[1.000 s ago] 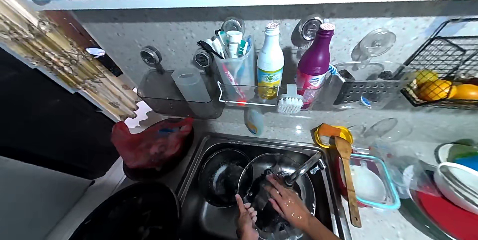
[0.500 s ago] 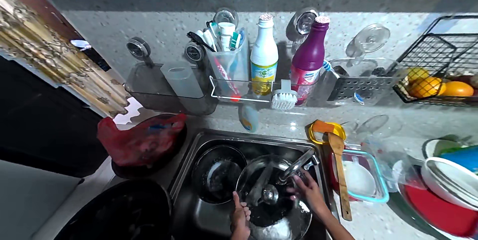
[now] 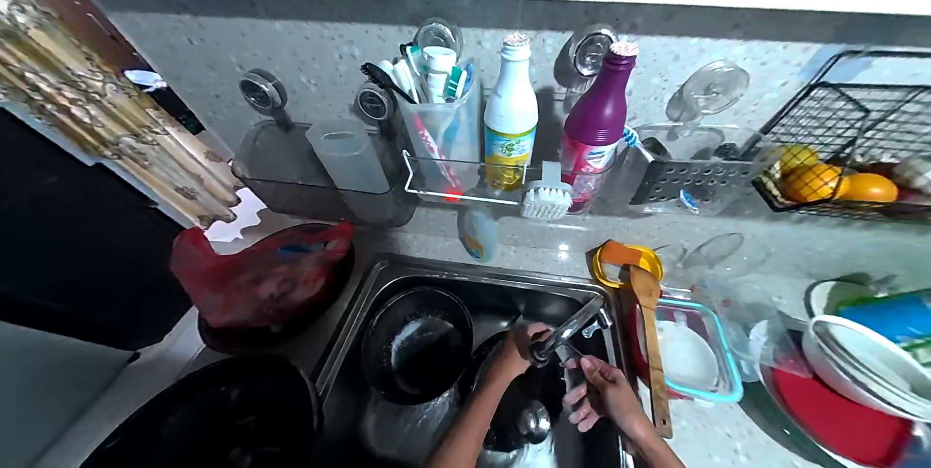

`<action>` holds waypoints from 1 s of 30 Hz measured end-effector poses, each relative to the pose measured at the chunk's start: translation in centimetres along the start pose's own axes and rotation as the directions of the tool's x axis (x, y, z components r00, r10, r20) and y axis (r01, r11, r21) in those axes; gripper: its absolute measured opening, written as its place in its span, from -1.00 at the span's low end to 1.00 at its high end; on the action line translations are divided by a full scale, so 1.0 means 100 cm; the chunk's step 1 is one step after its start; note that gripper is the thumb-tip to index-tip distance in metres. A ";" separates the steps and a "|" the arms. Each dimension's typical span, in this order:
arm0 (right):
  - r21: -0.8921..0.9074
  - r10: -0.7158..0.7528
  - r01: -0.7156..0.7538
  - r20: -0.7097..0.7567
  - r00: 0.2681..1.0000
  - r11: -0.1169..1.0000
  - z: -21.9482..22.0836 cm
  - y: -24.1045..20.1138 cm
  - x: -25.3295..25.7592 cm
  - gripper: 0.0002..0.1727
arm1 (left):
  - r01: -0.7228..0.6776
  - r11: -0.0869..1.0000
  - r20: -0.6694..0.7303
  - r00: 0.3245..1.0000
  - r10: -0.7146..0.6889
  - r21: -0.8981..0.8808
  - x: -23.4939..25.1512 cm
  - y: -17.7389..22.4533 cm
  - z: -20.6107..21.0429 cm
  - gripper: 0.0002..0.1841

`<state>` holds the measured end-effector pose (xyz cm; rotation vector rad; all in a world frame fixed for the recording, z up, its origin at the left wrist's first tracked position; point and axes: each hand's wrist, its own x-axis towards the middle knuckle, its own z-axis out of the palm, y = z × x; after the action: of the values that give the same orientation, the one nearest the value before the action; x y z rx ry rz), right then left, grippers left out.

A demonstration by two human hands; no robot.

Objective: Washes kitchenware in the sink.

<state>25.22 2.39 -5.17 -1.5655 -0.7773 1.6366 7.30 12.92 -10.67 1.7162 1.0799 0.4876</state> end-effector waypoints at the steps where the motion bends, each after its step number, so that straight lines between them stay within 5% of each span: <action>1: -0.002 -0.013 0.013 -0.022 1.000 1.000 -0.002 -0.001 0.000 -0.57 | -0.017 1.000 0.080 0.997 0.018 -0.006 0.012 0.002 -0.004 -0.62; 4: -0.011 -0.047 0.047 -0.059 0.997 0.999 -0.009 -0.006 -0.001 -0.57 | 0.079 0.996 0.179 0.981 -0.070 -0.044 0.032 -0.004 -0.017 -0.56; 7: -0.008 -0.074 0.073 -0.072 0.995 0.997 -0.015 -0.007 -0.002 -0.57 | 0.300 0.914 0.116 0.953 -0.279 -0.274 0.016 -0.028 -0.026 -0.61; 11: 0.053 -0.112 0.117 -0.096 0.989 0.992 -0.021 -0.001 -0.004 -0.57 | 0.354 0.699 -0.052 0.872 -0.487 -0.621 -0.048 -0.071 -0.016 -0.66; 16: 0.266 -0.147 0.199 -0.203 0.968 0.943 -0.011 0.026 -0.001 -0.52 | 0.194 0.339 -0.123 0.680 -0.723 -0.920 -0.127 -0.062 0.044 -0.56; 19: 0.402 -0.109 0.173 -0.178 0.978 0.899 -0.002 0.051 0.004 -0.53 | 0.066 0.215 -0.131 0.611 -0.781 -0.974 -0.148 -0.040 0.061 -0.39; 24: 0.528 -0.028 0.106 -0.153 0.988 0.843 0.014 0.088 0.014 -0.49 | -0.077 0.271 -0.277 0.436 -0.856 -0.959 -0.146 -0.030 0.041 -0.39; 27: 0.327 -0.016 0.128 -0.324 0.946 0.936 0.029 0.082 0.034 -0.54 | 0.013 0.362 -0.327 0.398 -0.857 -0.932 -0.155 -0.018 0.021 -0.40; 29: -0.168 -0.159 0.092 -0.439 0.884 0.981 0.040 0.064 0.049 -0.57 | 0.094 0.414 -0.349 0.392 -0.851 -0.905 -0.161 -0.012 0.013 -0.40; 30: -0.421 -0.221 0.022 -0.430 0.875 0.907 0.048 0.050 0.053 -0.56 | 0.124 0.432 -0.357 0.386 -0.850 -0.893 -0.164 -0.008 0.012 -0.41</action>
<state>20.04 4.35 -11.88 -2.0504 -0.9608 0.9644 -0.66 -1.40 -9.24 0.1581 1.6746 1.1305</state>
